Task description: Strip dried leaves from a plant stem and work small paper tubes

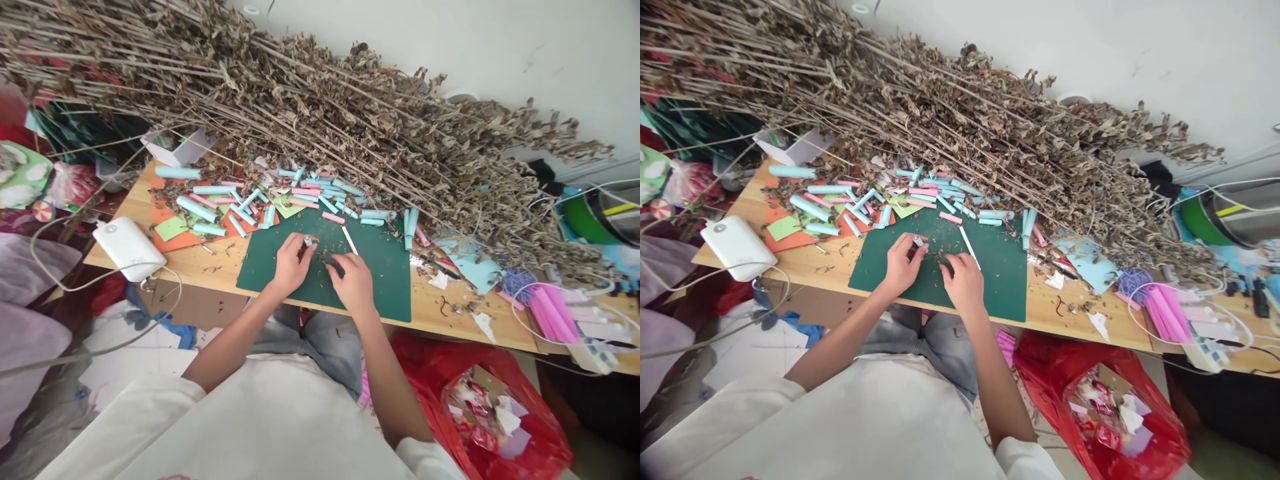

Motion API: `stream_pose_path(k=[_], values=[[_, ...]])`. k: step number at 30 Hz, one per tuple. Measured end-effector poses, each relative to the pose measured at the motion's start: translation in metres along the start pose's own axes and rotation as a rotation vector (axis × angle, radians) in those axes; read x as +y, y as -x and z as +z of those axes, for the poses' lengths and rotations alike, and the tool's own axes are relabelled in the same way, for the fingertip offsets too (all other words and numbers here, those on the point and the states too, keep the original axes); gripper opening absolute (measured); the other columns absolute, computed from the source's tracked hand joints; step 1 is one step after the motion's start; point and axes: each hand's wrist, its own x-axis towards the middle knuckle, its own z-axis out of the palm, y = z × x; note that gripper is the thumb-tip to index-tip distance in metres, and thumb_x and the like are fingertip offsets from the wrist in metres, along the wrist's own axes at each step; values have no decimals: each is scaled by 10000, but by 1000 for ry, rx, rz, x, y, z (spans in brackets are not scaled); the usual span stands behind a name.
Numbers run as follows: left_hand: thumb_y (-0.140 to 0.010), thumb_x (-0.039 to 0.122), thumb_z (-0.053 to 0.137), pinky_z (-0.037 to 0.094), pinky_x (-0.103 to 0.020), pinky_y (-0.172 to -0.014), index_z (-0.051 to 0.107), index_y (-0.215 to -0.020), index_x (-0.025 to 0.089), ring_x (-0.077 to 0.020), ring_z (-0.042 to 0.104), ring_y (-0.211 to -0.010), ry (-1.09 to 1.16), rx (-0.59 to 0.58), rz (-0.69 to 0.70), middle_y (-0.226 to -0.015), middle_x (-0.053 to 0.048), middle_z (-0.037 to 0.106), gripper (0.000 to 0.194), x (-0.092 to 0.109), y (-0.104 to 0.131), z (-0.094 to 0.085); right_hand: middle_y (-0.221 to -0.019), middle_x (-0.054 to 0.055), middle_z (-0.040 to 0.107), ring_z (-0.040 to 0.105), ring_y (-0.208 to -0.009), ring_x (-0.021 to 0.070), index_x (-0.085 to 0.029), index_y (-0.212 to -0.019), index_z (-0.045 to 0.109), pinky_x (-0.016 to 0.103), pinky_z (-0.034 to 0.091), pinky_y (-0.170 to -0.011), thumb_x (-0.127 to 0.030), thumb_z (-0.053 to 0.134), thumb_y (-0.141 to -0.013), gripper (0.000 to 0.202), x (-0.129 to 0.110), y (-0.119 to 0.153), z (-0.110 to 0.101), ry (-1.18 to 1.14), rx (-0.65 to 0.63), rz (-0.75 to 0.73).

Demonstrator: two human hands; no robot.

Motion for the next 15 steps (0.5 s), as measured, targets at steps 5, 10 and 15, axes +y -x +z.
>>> stream_pose_path(k=[5, 10, 15], values=[[-965, 279, 488, 524, -256, -696, 610, -1007, 186, -151, 606, -867, 22, 19, -36, -984, -64, 609, 159, -3, 1, 0, -1026, 129, 629, 597, -960, 257, -178, -1114, 693, 393, 509, -858, -243, 581, -877, 270, -8, -19, 16, 38, -45, -64], [-952, 279, 514, 510, -265, -699, 626, -987, 184, -157, 603, -843, 11, -4, -43, -951, -60, 615, 151, -4, 0, 2, -897, 89, 686, 635, -832, 206, -181, -924, 728, 342, 512, -804, -154, 481, -894, 250, -7, -27, 18, -163, 12, -17], [-930, 282, 562, 489, -268, -712, 644, -989, 176, -147, 589, -783, -10, -95, 65, -943, -63, 636, 147, -6, 1, 5, -883, 64, 700, 652, -777, 185, -194, -889, 713, 318, 544, -731, -302, 588, -868, 166, -15, -28, -3, -527, 253, 160]])
